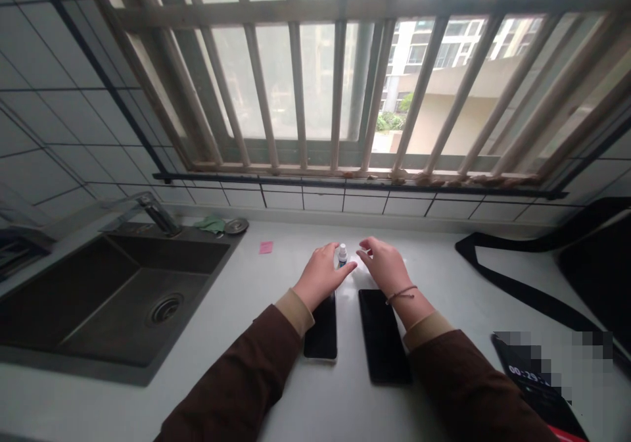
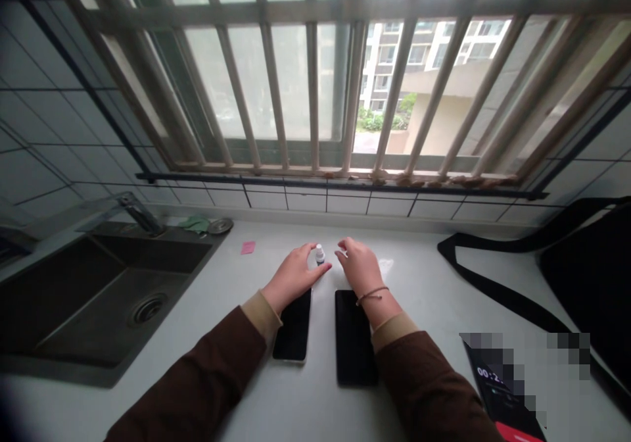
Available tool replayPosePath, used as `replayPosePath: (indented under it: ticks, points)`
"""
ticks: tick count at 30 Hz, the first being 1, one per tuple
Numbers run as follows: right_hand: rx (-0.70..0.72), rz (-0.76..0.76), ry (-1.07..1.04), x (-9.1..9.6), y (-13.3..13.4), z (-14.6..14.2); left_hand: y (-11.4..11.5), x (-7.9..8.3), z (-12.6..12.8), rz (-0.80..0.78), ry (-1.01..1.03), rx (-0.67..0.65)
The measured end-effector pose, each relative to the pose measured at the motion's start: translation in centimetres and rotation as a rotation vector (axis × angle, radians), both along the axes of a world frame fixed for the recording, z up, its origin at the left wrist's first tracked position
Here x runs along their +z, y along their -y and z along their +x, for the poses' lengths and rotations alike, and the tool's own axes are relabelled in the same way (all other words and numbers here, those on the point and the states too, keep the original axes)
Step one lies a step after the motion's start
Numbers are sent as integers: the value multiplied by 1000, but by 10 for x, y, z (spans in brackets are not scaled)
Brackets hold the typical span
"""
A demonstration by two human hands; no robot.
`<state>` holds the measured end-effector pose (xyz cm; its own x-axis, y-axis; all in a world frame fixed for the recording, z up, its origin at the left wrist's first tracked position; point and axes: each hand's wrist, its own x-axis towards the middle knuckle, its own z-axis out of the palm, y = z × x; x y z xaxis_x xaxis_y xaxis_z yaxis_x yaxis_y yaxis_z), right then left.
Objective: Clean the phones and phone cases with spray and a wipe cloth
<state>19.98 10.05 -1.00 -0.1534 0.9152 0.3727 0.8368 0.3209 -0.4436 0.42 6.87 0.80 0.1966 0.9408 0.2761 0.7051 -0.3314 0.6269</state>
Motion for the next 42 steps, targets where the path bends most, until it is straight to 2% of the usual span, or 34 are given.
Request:
replayPosePath:
  ticks: [3,5,8,17,23,26,35,37,39,42]
  points:
    - [22,98,-90,21,5,-8,-11,-5,5,-7,8,-5]
    - [98,180,-164,33,7,-15,-16,-8,7,-14,14,-12]
    - [209,244,-142,39,8,-26,-18,-12,8,-28,25,-11]
    - [282,236,-8,25,6,-35,-21,-22,6,-63,95,5]
    - [255,252,-56,20,7,-37,-24,-25,5,-85,182,31]
    - [228,251,-91,14,7,-37,-24,-25,5,-89,206,1]
    - [234,213,-105,11,12,-44,-18,-21,1,-109,175,18]
    - [247,192,-98,10,13,-46,-15,-15,-4,-102,163,21]
    - [246,170,-86,10,15,-47,-7,0,-10,-74,145,31]
    - [233,160,-68,14,16,-46,23,45,-18,58,148,86]
